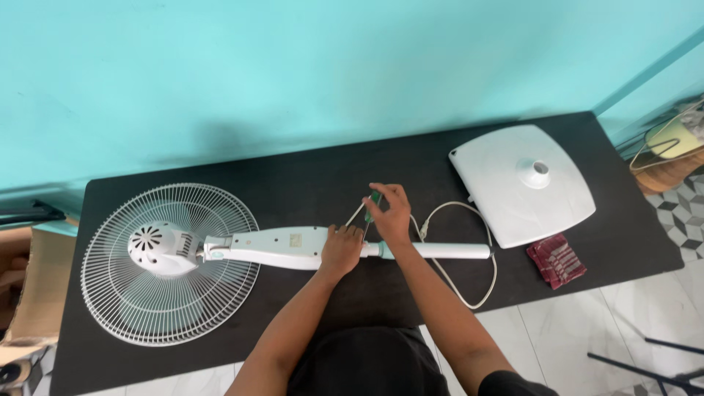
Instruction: The person assembles a white pedestal fan on a black table. They use a green-handled screwdriver to tighten screws on the fan's neck, then detach the neck from the fan head and reattach it to the base.
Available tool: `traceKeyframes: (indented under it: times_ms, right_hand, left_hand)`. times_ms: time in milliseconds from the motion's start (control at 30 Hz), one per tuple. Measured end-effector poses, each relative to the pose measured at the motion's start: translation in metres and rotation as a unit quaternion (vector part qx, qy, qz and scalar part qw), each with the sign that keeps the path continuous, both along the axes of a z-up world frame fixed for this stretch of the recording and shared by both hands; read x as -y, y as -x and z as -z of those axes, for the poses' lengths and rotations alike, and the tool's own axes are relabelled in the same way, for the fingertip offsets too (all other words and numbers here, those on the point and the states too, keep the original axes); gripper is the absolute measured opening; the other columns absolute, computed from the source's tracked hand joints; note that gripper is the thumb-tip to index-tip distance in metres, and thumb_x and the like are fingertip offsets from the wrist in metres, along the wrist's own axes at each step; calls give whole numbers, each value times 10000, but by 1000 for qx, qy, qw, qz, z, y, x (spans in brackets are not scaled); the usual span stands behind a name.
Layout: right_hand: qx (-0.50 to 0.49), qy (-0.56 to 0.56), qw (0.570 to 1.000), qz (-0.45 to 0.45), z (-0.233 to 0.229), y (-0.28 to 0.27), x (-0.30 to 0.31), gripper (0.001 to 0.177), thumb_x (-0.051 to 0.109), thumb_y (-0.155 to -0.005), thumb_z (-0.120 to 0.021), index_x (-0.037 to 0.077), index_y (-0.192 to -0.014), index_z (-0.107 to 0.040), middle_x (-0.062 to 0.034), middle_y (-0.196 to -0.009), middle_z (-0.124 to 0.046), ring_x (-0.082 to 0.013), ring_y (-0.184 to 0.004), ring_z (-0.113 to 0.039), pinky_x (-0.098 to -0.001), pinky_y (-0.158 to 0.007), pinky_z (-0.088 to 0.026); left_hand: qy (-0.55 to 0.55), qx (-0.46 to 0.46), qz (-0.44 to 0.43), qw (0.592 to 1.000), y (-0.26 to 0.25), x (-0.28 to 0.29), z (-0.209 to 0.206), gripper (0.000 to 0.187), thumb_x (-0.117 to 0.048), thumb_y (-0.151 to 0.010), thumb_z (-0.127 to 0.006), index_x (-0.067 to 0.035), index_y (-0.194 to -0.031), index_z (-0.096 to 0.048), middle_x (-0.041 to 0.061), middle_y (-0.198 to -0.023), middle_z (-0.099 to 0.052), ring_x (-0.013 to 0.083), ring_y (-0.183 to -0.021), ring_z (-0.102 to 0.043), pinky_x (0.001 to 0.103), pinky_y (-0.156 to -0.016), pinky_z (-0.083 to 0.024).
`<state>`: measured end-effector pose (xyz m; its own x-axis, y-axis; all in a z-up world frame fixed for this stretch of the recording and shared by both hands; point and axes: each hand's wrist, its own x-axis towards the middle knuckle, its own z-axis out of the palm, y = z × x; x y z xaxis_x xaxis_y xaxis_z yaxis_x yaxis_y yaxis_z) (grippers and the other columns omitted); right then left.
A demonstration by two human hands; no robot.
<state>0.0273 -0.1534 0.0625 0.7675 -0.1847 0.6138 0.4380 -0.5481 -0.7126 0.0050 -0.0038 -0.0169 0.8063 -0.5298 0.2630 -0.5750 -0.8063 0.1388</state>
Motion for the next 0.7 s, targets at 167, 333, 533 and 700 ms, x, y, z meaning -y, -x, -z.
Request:
traceKeyframes:
  times_ms: [167,333,533,700]
  right_hand:
    - [-51,-30,998,-25,5,4,-2,442,11,-866,-769,112,-1293,-713,-68,-1025,-706,-180,-891,-699,-305,-801,-568]
    - [-25,-68,995,-66,2,5,-6,382,-36,-850,-691,120,-1195,-735,-68,-1091,-720,-159,-930,-723,-279,-790,-577]
    - [-56,-23,998,-9,3,3,-5,372,35,-831,-821,122,-1189,-765,-84,-941,-708,-171,-799,-680,-305,-695,-542]
    - [-36,-117,990,-73,8,-7,0,373,-10,-906,-679,123,-1255,-695,-49,-1102,-736,-137,-989,-739,-289,-827,-604]
  left_hand:
    - [-16,-12,-4,1000,5,0,5,239,-317,-910,-694,-94,-990,-673,56,-946,-683,256,-963,-648,477,-900,-420]
    - [32,-65,-20,997,0,0,-3,211,-293,-881,-695,-103,-969,-668,55,-943,-695,266,-990,-653,523,-956,-393]
    - [44,-127,-12,991,0,-6,-4,150,-181,-851,-662,-127,-991,-668,48,-969,-698,267,-1016,-657,518,-965,-383]
    - [43,-112,-13,993,-5,-4,-1,131,-211,-881,-666,-118,-974,-674,46,-955,-694,267,-1016,-658,506,-967,-390]
